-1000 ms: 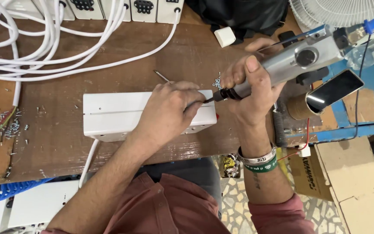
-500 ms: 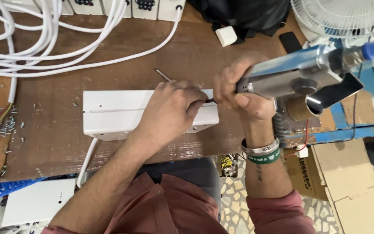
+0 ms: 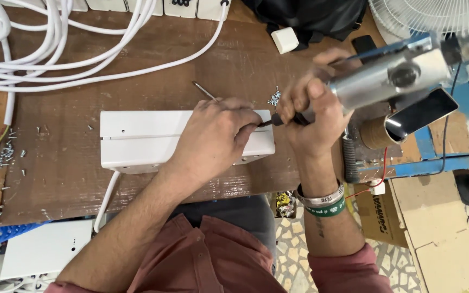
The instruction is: The user is assembling an electrical distribution box by installing screws into the casing using both manual and pneumatic screwdrivers.
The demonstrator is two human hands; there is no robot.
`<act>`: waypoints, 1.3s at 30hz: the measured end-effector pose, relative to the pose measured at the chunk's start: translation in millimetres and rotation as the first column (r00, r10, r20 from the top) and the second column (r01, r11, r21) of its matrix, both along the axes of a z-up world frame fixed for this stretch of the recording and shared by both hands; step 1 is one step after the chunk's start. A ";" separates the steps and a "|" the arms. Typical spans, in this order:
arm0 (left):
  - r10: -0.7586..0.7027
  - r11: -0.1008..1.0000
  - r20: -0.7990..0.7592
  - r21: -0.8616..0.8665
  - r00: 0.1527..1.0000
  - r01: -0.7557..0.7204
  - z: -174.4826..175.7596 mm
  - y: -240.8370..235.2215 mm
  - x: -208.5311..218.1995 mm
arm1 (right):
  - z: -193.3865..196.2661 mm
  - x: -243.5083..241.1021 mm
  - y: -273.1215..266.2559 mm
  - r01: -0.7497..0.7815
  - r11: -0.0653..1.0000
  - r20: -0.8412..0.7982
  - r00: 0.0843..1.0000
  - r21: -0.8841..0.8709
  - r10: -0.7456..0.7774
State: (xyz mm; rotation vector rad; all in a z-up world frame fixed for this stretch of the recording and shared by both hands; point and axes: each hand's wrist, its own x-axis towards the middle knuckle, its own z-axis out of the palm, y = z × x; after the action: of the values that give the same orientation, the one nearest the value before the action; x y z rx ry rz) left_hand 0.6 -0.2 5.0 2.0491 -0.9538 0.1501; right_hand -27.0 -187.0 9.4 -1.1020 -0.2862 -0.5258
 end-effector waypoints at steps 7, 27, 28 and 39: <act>0.019 1.000 0.005 0.005 1.000 -0.019 -8.1 -1.4 2.2 | -10.2 0.2 0.2 -0.077 0.993 0.094 0.992 -0.088 0.086; 0.022 1.000 0.043 -0.013 0.999 -0.022 -8.4 -1.1 1.4 | -6.4 4.1 0.6 -0.069 0.930 0.063 0.993 -0.360 0.098; 0.024 1.000 0.044 -0.013 0.999 -0.023 -8.7 -1.0 1.0 | -7.3 4.9 1.3 -0.070 0.930 0.063 0.993 -0.360 0.099; 0.019 0.998 -0.013 -0.057 1.000 -0.020 -2.6 -1.1 0.8 | -2.0 9.9 2.3 -0.102 0.969 0.047 0.992 -0.224 0.116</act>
State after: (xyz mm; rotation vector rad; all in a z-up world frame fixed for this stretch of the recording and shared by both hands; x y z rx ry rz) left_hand 1.5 -1.4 2.4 2.0047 -0.9126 0.1733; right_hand -17.0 -184.7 7.4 -1.2794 -0.4643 -0.4364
